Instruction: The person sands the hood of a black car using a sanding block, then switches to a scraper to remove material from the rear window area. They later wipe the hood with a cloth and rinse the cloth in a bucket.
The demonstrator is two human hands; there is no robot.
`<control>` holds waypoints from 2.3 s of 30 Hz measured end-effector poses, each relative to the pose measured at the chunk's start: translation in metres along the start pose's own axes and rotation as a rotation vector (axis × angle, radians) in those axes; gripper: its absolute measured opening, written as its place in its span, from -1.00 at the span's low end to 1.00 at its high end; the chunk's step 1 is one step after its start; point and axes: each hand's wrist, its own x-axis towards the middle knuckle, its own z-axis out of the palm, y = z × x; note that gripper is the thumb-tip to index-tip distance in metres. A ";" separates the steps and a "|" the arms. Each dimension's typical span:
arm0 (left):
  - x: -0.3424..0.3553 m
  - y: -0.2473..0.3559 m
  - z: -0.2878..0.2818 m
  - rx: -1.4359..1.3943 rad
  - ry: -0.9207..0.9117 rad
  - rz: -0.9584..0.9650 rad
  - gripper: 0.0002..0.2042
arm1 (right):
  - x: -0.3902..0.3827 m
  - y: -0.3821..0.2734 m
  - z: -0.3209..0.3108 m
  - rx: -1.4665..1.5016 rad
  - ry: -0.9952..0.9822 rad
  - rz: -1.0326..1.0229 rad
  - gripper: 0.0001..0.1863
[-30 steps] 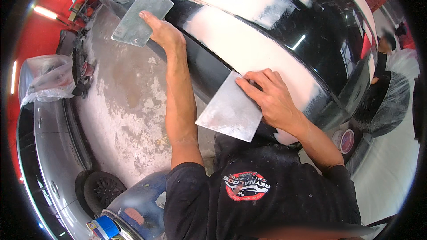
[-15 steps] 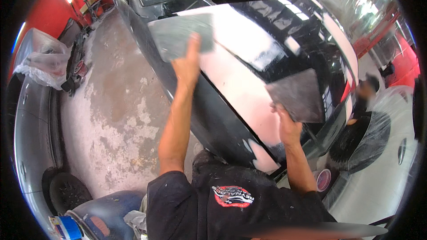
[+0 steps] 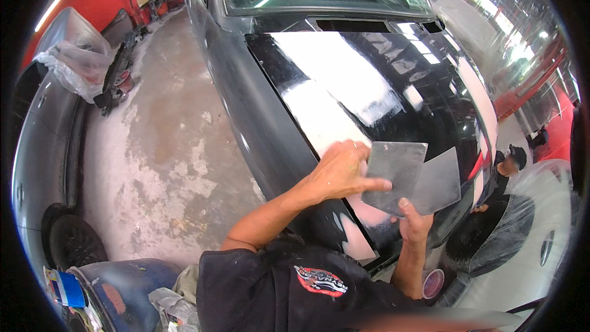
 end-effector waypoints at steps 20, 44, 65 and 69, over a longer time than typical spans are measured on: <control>0.061 -0.088 -0.099 1.006 0.480 -0.182 -0.64 | 0.048 0.033 -0.083 0.124 0.604 -0.231 -0.61; 0.106 -0.138 -0.162 1.018 0.327 -0.216 -0.37 | 0.049 0.031 -0.074 0.123 0.642 -0.248 -0.70; 0.288 -0.123 -0.071 0.877 0.259 0.035 -0.54 | 0.048 0.030 -0.073 0.154 0.593 -0.230 -0.67; 0.258 -0.133 -0.094 0.930 0.212 0.199 -0.40 | 0.045 0.027 -0.073 0.208 0.602 -0.237 -0.67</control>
